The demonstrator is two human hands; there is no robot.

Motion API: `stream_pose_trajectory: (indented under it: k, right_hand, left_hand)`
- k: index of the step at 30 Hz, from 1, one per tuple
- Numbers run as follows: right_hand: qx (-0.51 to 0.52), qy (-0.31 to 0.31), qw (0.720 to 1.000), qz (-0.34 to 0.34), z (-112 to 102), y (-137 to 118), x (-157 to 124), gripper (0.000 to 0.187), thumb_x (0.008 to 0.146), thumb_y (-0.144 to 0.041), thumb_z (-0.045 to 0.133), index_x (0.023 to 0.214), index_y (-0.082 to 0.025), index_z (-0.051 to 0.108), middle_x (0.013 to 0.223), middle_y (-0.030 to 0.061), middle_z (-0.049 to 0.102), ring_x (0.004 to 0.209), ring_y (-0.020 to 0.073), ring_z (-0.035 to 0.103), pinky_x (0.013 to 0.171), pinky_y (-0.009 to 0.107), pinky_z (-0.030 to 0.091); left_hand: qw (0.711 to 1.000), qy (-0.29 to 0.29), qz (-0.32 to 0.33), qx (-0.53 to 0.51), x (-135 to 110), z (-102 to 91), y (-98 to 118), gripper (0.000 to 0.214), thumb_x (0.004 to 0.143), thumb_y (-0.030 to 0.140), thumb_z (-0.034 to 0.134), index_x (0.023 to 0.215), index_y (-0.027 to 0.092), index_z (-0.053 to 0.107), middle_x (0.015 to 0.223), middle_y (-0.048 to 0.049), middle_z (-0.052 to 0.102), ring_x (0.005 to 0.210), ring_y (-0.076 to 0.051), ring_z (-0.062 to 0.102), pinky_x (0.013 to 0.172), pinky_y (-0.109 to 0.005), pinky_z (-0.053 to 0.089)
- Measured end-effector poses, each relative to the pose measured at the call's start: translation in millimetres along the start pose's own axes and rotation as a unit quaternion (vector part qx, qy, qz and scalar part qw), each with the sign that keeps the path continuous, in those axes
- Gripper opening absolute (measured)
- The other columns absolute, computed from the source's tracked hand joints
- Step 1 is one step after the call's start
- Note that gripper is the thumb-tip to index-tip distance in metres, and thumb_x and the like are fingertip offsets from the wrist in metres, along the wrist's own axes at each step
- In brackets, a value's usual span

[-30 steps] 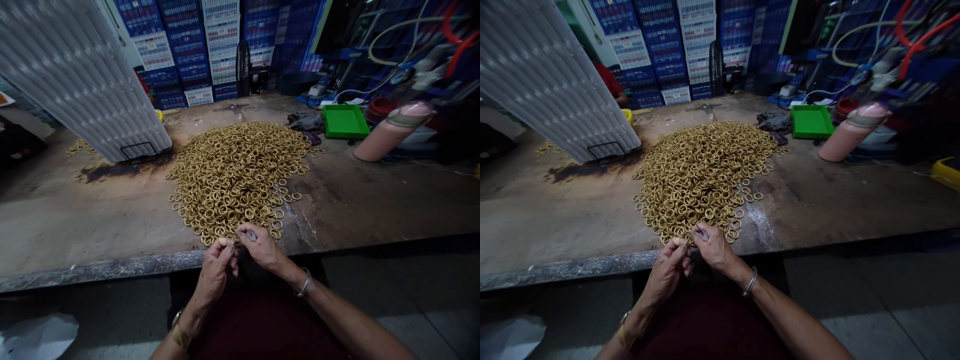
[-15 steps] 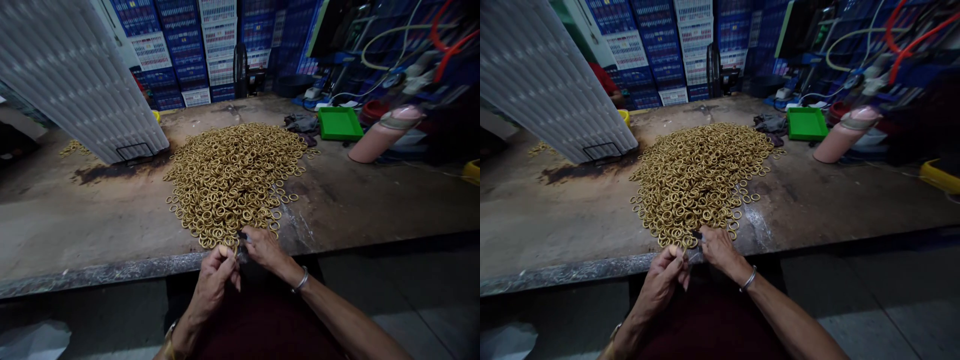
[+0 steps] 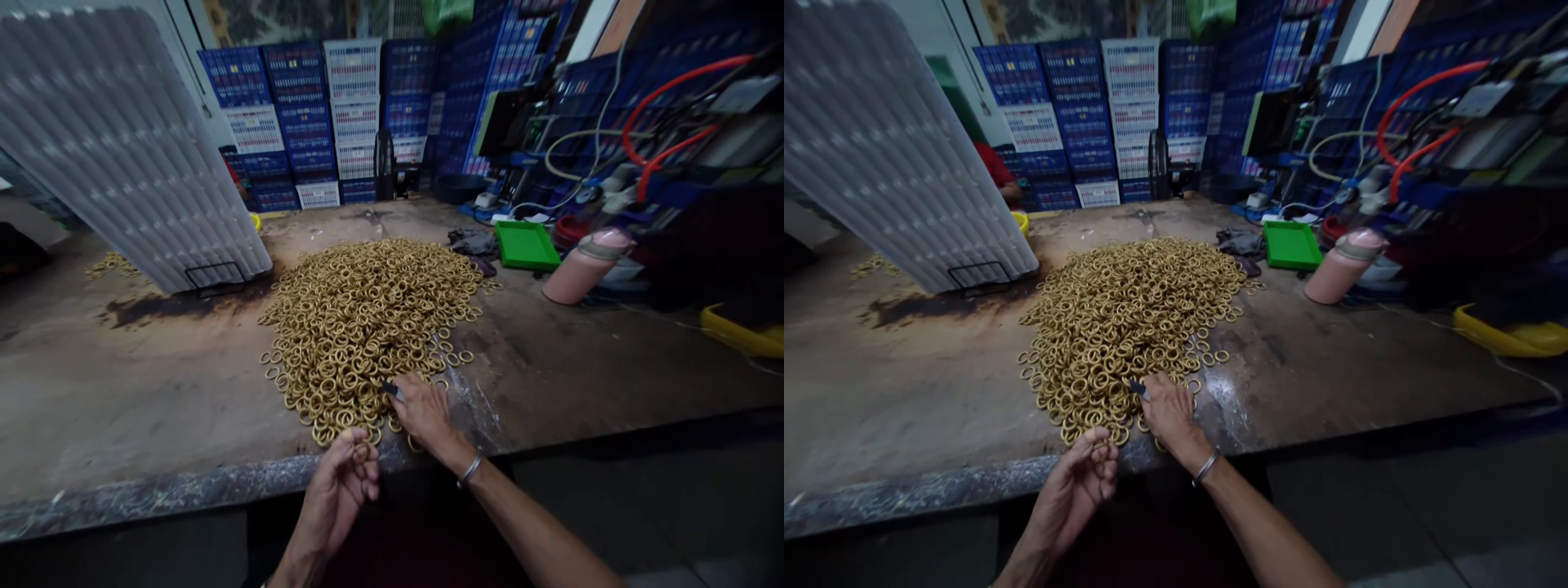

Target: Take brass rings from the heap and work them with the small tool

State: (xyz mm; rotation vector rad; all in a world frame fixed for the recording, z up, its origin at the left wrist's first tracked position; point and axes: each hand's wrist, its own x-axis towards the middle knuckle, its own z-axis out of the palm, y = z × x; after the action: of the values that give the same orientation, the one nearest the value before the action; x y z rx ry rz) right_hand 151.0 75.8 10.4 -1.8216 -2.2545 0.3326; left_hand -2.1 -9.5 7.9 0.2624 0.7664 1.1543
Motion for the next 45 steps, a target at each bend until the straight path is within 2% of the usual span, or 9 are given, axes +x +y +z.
stream_pose_trajectory:
  k: [5, 10, 15, 20, 23, 26, 33, 39, 45]
  right_hand:
    - [0.03, 0.025, 0.999, -0.011, 4.4, 6.1, 2.2, 0.02, 0.074, -0.012, 0.046, 0.085, -0.022, 0.059, 0.087, 0.0025, 0.061, 0.076, 0.0146, 0.056, 0.062, 0.024, 0.032]
    - [0.202, 0.065, 0.976, -0.047, 8.3, 7.4, 5.8, 0.014, 0.079, -0.02, 0.045, 0.08, -0.019, 0.058, 0.072, 0.0008, 0.058, 0.063, 0.0113, 0.049, 0.058, 0.022, 0.034]
    - [0.47, -0.049, 0.881, -0.022, 2.2, -3.1, -2.8, 0.02, 0.079, -0.036, 0.049, 0.072, -0.018, 0.053, 0.055, -0.0045, 0.048, 0.049, 0.0073, 0.04, 0.047, 0.018, 0.032]
    - [0.591, -0.178, 0.787, 0.014, -6.4, -7.9, -13.5, 0.026, 0.074, -0.044, 0.053, 0.074, -0.018, 0.049, 0.049, -0.0075, 0.044, 0.038, 0.0041, 0.032, 0.036, 0.016, 0.025]
    - [0.616, -0.215, 0.758, 0.017, -7.4, -10.0, -16.2, 0.029, 0.072, -0.046, 0.054, 0.071, -0.018, 0.048, 0.048, -0.0079, 0.044, 0.036, 0.0033, 0.031, 0.034, 0.015, 0.023]
    - [0.608, -0.225, 0.761, 0.018, -3.2, -11.5, -16.3, 0.031, 0.073, -0.048, 0.053, 0.068, -0.018, 0.046, 0.046, -0.0085, 0.042, 0.035, 0.0031, 0.031, 0.034, 0.015, 0.022]
    - [0.539, -0.157, 0.826, 0.056, 6.7, -15.0, -14.7, 0.032, 0.077, -0.047, 0.05, 0.066, -0.018, 0.046, 0.048, -0.0071, 0.044, 0.037, 0.0037, 0.034, 0.036, 0.016, 0.026]
    - [0.52, -0.132, 0.842, 0.055, 1.8, -21.0, -13.8, 0.027, 0.075, -0.042, 0.051, 0.066, -0.017, 0.048, 0.048, -0.0069, 0.043, 0.039, 0.0048, 0.034, 0.038, 0.017, 0.026]
    - [0.514, -0.118, 0.849, 0.022, -1.2, -23.7, -15.3, 0.023, 0.077, -0.038, 0.05, 0.067, -0.017, 0.05, 0.048, -0.0064, 0.044, 0.042, 0.0055, 0.035, 0.041, 0.018, 0.028]
  left_hand:
    - [0.998, 0.013, -0.053, -0.042, 10.3, -3.2, -0.8, 0.025, 0.068, 0.034, 0.069, 0.066, 0.012, 0.057, 0.068, -0.0026, 0.057, 0.056, -0.01, 0.051, 0.046, -0.021, 0.04]
    - [0.998, 0.029, -0.008, 0.052, 18.8, 7.3, 1.9, 0.026, 0.068, 0.035, 0.069, 0.07, 0.015, 0.054, 0.068, -0.0004, 0.056, 0.057, -0.01, 0.051, 0.044, -0.018, 0.038]
    - [0.961, 0.066, 0.123, 0.237, 28.6, 14.8, 7.0, 0.036, 0.072, 0.041, 0.062, 0.099, 0.019, 0.052, 0.057, 0.0055, 0.049, 0.042, -0.006, 0.039, 0.036, -0.015, 0.028]
    - [0.948, 0.045, 0.126, 0.29, 29.7, 16.5, 11.2, 0.033, 0.074, 0.042, 0.059, 0.094, 0.015, 0.056, 0.052, 0.007, 0.044, 0.039, -0.004, 0.03, 0.037, -0.016, 0.023]
    - [0.95, 0.029, 0.12, 0.288, 28.0, 15.9, 11.4, 0.027, 0.075, 0.039, 0.059, 0.088, 0.016, 0.058, 0.054, 0.0058, 0.047, 0.04, -0.004, 0.031, 0.04, -0.016, 0.024]
    - [0.947, 0.031, 0.141, 0.286, 26.9, 14.8, 9.7, 0.023, 0.074, 0.037, 0.061, 0.079, 0.015, 0.059, 0.058, 0.0032, 0.052, 0.045, -0.006, 0.038, 0.044, -0.017, 0.03]
    - [0.906, 0.051, 0.247, 0.339, 23.4, 15.0, 3.8, 0.016, 0.073, 0.031, 0.062, 0.071, 0.016, 0.059, 0.064, -0.0007, 0.056, 0.061, -0.012, 0.05, 0.06, -0.021, 0.039]
    - [0.938, 0.013, 0.122, 0.324, 20.4, 12.0, 6.3, 0.026, 0.079, 0.041, 0.053, 0.07, 0.017, 0.052, 0.051, 0.0054, 0.045, 0.039, -0.005, 0.032, 0.039, -0.018, 0.024]
    - [0.973, -0.026, 0.074, 0.219, 16.6, 12.3, 8.4, 0.028, 0.077, 0.043, 0.057, 0.072, 0.017, 0.047, 0.059, 0.0052, 0.048, 0.04, -0.002, 0.03, 0.039, -0.016, 0.021]
